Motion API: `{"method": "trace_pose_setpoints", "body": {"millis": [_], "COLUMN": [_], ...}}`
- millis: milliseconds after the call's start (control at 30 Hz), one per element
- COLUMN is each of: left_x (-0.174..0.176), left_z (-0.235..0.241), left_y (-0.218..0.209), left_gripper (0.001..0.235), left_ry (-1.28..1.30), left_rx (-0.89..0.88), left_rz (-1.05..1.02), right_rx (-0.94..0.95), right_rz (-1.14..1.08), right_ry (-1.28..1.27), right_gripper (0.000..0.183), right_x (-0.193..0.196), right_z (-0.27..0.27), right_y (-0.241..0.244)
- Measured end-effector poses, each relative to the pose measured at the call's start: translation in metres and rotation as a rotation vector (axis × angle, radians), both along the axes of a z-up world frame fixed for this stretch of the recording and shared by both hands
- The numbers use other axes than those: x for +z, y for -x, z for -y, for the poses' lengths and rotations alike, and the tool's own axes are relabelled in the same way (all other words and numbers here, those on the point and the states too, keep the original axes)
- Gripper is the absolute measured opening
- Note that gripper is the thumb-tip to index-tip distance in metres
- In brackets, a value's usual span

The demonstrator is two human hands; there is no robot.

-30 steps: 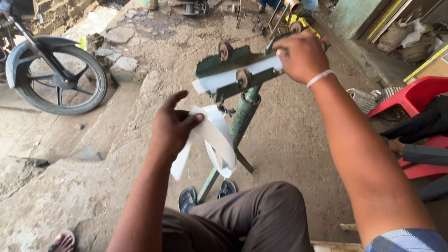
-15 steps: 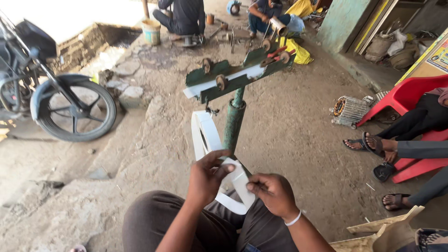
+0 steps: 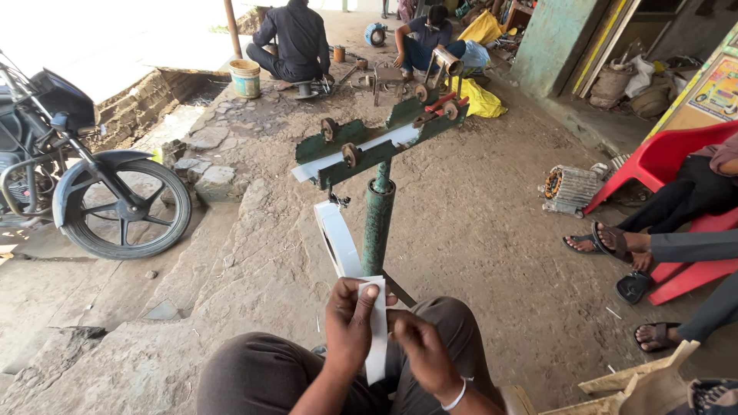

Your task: The person sits and repeatedly pulls a strip of white adhesive tape from a roll mounted on a metal stand, then uses orange-handled scissors to cut the strip into small pieces. The cut pieces are held in the left hand while the process continues.

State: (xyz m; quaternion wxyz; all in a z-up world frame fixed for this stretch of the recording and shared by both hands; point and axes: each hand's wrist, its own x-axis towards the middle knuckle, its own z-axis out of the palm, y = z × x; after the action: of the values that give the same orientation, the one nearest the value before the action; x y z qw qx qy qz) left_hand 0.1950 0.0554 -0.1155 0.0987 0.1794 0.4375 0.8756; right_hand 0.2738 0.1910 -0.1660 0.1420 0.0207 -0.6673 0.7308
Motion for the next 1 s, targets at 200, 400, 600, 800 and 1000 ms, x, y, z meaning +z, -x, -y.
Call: {"method": "trace_pose_setpoints", "body": {"millis": [200, 400, 600, 800, 1000], "left_x": [0.017, 0.014, 0.005, 0.005, -0.002], "left_z": [-0.002, 0.006, 0.008, 0.011, 0.011], "left_y": [-0.012, -0.011, -0.019, -0.023, -0.017], "left_gripper": [0.039, 0.041, 0.032, 0.033, 0.029], "left_ry": [-0.002, -0.009, -0.080, -0.119, -0.022], "left_rx": [-0.023, -0.311, -0.252, -0.277, -0.245], "left_rz": [0.097, 0.198, 0.204, 0.285, 0.136], "right_rx": [-0.043, -0.157, -0.154, -0.163, -0.313], "right_rz": [-0.048, -0.028, -0.052, -0.073, -0.276], "right_ry": [0.093, -0.052, -0.141, -0.121, -0.590], "right_gripper": [0.034, 0.053, 0.053, 0.054, 0.046], "right_x": [0.008, 0.015, 0.017, 0.018, 0.076], "right_z": [0.014, 0.009, 0.015, 0.020, 0.012], "right_y": [0.004, -0.005, -0.016, -0.018, -0.015]}}
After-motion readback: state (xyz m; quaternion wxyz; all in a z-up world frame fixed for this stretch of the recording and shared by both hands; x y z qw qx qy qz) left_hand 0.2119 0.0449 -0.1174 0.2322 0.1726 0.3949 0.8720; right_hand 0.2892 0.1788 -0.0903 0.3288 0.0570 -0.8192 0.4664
